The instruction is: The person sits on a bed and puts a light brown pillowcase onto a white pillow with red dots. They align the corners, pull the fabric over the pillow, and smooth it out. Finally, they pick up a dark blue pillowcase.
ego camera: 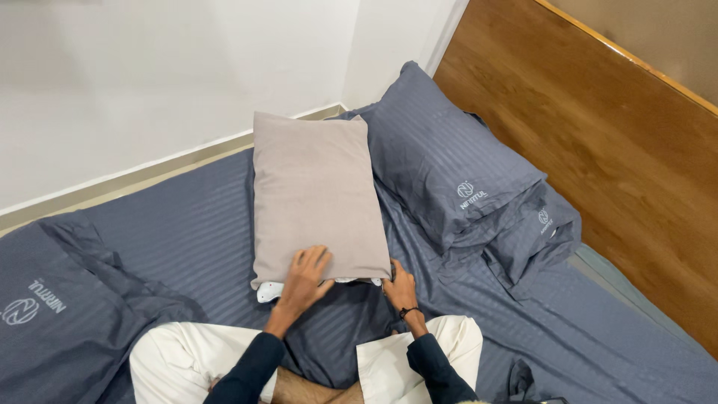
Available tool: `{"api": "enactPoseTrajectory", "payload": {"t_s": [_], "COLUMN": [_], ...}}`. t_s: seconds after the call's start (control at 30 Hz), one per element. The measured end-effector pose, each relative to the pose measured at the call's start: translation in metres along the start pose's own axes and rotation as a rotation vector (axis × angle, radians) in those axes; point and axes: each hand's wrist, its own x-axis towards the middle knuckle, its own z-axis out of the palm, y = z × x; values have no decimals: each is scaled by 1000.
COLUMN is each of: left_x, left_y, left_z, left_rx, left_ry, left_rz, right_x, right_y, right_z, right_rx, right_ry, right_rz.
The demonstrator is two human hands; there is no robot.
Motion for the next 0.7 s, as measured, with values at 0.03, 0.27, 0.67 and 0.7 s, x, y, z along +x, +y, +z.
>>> {"api": "enactPoseTrajectory", "payload": {"t_s": [0.03, 0.27, 0.67, 0.7], "left_x": [-18, -73, -41, -60], "left_y": [-16, -75, -51, -63], "left_z": [-10, -24, -106, -105], "left_rx": [70, 255, 19, 55], "left_ry": [2, 149, 413, 265], "left_rz": [-66, -613, -449, -521], "right_x": [-2, -28, -15, -15], "right_y": [3, -14, -11, -18], "right_z": [4, 28, 64, 55], "right_rx": [5, -64, -107, -39], "right_ry": [-4, 126, 40, 74], "right_rz": [27, -109, -84, -118]}}
